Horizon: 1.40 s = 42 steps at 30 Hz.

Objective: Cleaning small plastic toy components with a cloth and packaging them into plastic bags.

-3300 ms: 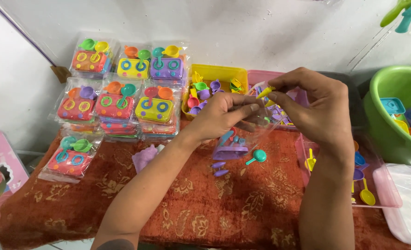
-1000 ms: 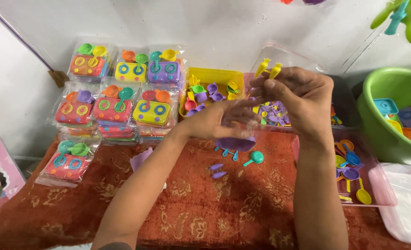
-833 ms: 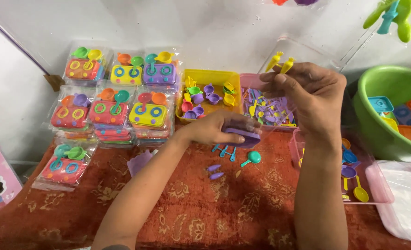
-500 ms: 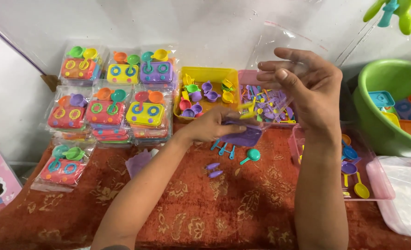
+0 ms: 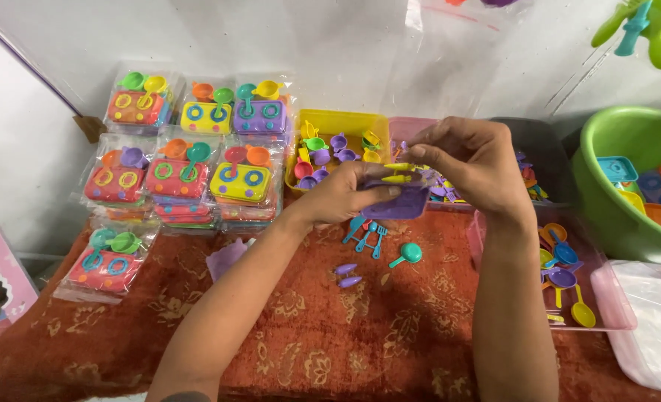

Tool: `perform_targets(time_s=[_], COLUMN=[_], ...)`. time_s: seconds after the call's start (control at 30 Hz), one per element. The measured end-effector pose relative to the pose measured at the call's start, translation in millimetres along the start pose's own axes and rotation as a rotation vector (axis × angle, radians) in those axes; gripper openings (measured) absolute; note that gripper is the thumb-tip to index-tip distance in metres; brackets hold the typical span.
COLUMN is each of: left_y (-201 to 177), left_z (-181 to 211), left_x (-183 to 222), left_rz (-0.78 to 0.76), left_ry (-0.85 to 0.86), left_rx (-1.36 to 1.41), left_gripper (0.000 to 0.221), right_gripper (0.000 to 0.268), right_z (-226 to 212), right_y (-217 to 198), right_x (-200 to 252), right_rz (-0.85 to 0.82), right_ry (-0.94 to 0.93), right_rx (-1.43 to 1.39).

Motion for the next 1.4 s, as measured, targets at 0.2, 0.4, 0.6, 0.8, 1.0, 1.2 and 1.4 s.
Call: perform_targets(time_s=[0.2,0.4,0.6,0.8,1.0,1.2,1.4], left_y=[-5,-5,-12,-11,-17,-14,-7], left_z=[3,5,-9,3,-3,12,22], left_x=[6,6,1,2,-2,1,8], left_rz=[0.004,0.04,0.05,0.088,0.147,0.131,0.136], left_ry=[0.041,0.052,-0.005,0.09,0.136,0.239,0.306], left_rx=[-0.035,0.047,0.289,0.268,0.28,0.191,0.049], left_gripper=[0.039,0.029,0.027,0.031,0.025,0.019,0.015], right_gripper=[0.017,0.027,0.019,0.019,0.02,0.012,0.014], right_z=[-6,-2,9,7,15,9,1], right_y=[0,2,-3,4,-1,5,10], right_x=[-2,-3,-6,-5,-4,-4,-5], right_rz=[0.069,0.037,0.093,0.153,0.128,0.173,0.179], right_ry=[-0.023,-0.004,-0.021,-0.011,-0.008,-0.026,-0.017], right_rx=[0.026,0.033,0.041,-0.054,0.018,-0.014,-0.013])
Point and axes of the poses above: each hand's wrist, its own x-axis away from the middle knuckle, its own y-axis out of the palm, z = x × y, the point moved 1 cm from there along -x, towards the middle knuckle, and after that the axes turned 1 degree about y, right-handed, at the moved point
